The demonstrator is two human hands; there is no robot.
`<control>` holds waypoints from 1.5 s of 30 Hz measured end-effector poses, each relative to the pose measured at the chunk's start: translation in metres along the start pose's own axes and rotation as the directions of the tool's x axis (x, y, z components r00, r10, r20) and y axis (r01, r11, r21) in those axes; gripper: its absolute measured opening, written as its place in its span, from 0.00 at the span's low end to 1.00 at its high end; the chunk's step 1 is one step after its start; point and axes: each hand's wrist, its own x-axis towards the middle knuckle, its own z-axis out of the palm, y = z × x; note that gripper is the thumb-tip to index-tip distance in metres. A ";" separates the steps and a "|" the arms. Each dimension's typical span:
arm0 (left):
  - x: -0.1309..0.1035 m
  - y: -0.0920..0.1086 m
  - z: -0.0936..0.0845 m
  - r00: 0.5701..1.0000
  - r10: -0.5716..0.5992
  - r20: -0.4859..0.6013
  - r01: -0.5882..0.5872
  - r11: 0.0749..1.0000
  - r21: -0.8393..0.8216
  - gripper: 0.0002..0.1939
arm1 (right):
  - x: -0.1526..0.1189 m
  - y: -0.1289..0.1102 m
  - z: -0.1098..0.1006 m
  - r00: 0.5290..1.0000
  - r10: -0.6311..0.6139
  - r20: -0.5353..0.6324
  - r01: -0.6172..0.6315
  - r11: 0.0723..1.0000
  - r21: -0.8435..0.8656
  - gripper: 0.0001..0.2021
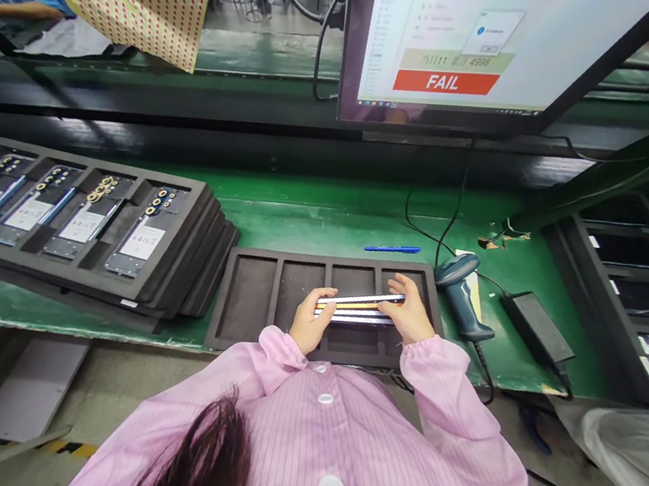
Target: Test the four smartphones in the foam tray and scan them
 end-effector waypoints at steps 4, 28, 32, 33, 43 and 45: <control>0.001 0.003 0.000 1.000 -0.006 0.005 0.006 1.000 0.013 0.11 | -0.002 0.002 -0.006 0.998 -0.032 0.052 0.030 0.999 0.022 0.36; 0.002 0.005 0.000 1.000 -0.011 -0.013 0.011 1.000 0.017 0.11 | -0.016 -0.010 -0.018 0.962 0.096 0.256 -0.136 0.980 0.143 0.57; 0.002 0.004 0.001 1.000 -0.021 -0.021 0.021 1.000 0.007 0.11 | -0.015 -0.007 -0.014 0.973 0.101 0.209 -0.118 0.990 0.072 0.57; 0.002 0.004 0.001 1.000 -0.023 -0.019 0.023 1.000 0.005 0.11 | -0.015 -0.005 -0.013 0.978 0.096 0.188 -0.104 0.994 0.034 0.57; 0.001 0.004 0.001 1.000 -0.026 -0.012 0.026 1.000 0.004 0.11 | -0.022 -0.010 -0.004 0.997 -0.012 0.080 0.032 0.967 -0.251 0.56; 0.001 0.005 0.001 1.000 -0.023 -0.013 0.023 1.000 -0.001 0.11 | -0.022 -0.011 -0.003 0.997 -0.004 0.076 0.025 0.961 -0.275 0.57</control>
